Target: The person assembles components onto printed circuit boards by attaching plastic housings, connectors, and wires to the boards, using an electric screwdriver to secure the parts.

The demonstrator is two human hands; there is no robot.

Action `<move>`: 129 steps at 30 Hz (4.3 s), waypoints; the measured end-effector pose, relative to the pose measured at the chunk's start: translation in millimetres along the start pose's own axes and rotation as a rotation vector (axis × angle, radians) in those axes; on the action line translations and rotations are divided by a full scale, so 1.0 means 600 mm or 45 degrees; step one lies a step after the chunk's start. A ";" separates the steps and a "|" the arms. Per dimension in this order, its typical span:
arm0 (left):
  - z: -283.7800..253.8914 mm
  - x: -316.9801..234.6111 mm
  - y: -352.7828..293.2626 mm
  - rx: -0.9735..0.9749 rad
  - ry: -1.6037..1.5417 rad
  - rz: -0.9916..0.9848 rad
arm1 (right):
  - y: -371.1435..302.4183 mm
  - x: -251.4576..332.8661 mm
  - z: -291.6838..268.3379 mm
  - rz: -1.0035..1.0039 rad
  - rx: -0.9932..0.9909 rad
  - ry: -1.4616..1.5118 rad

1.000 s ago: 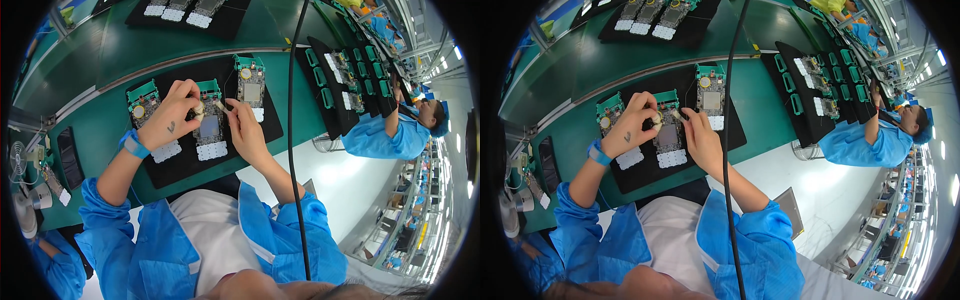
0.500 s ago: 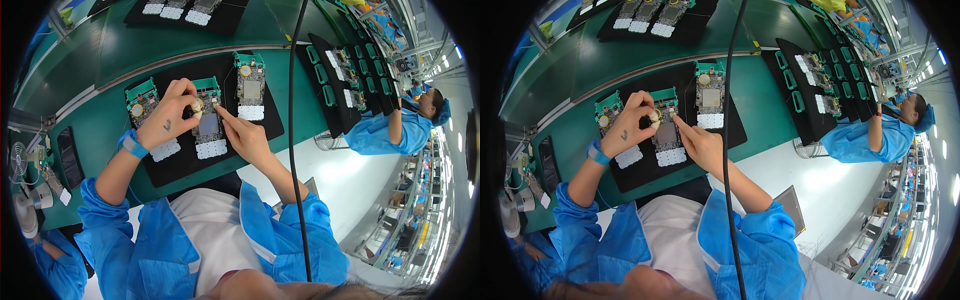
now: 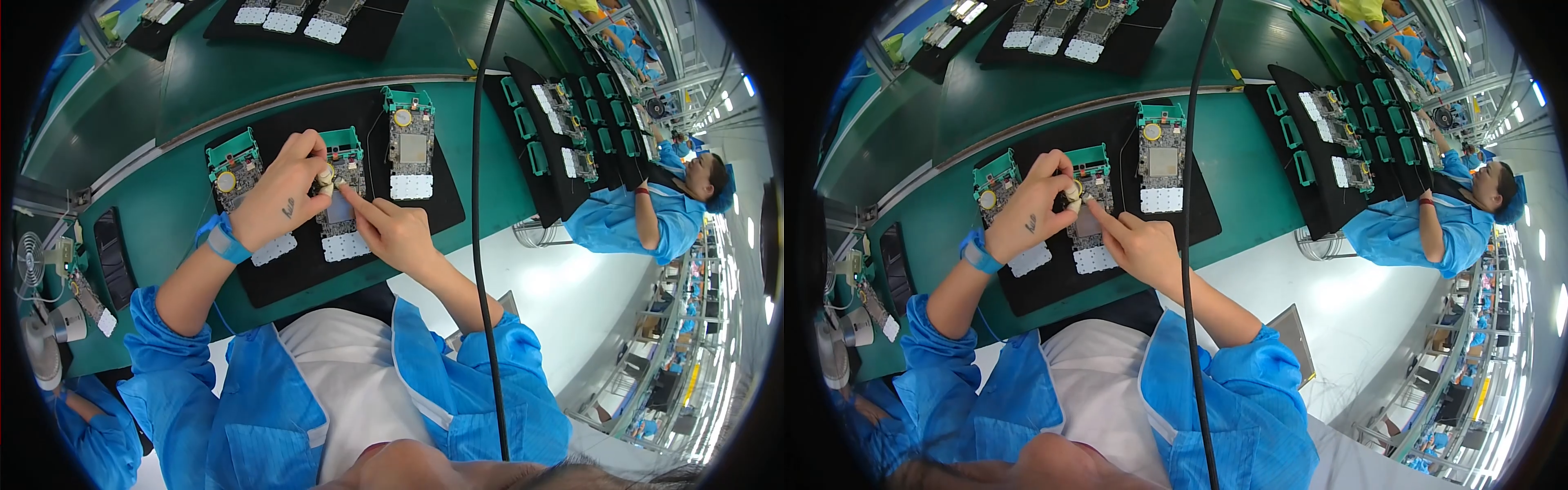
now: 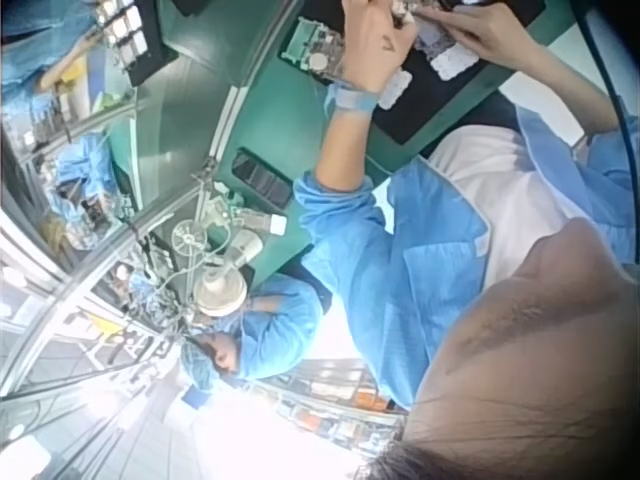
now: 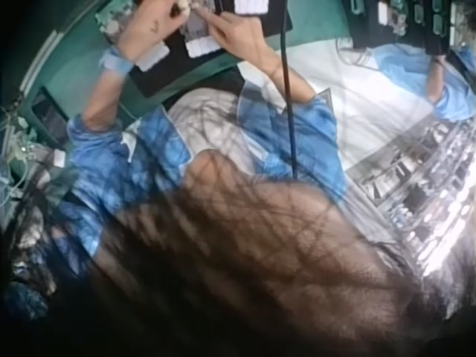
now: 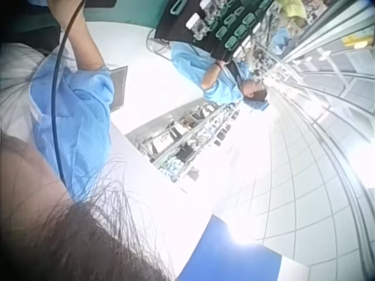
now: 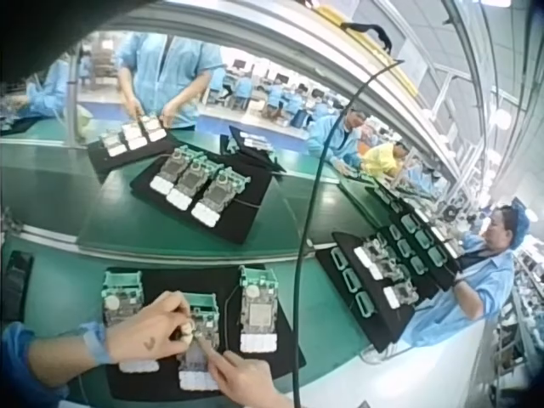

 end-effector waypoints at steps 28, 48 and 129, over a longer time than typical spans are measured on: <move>0.031 -0.079 0.060 -0.636 0.295 0.092 | 0.016 -0.129 -0.087 1.216 -0.364 1.974; -0.005 -0.059 0.091 -0.491 0.117 0.183 | -0.014 -0.156 -0.076 1.179 -0.255 2.348; 0.074 -0.047 0.097 -0.049 -0.020 -0.016 | -0.036 -0.078 -0.065 0.062 -0.080 -0.234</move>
Point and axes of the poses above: each hand's wrist, its own y-axis towards the middle knuckle, its own z-axis out of the palm, x = y × z, the point moved 1 cm from there along y, towards the middle knuckle, and after that the axes turned 12 degrees about y, right-handed, at the moved point
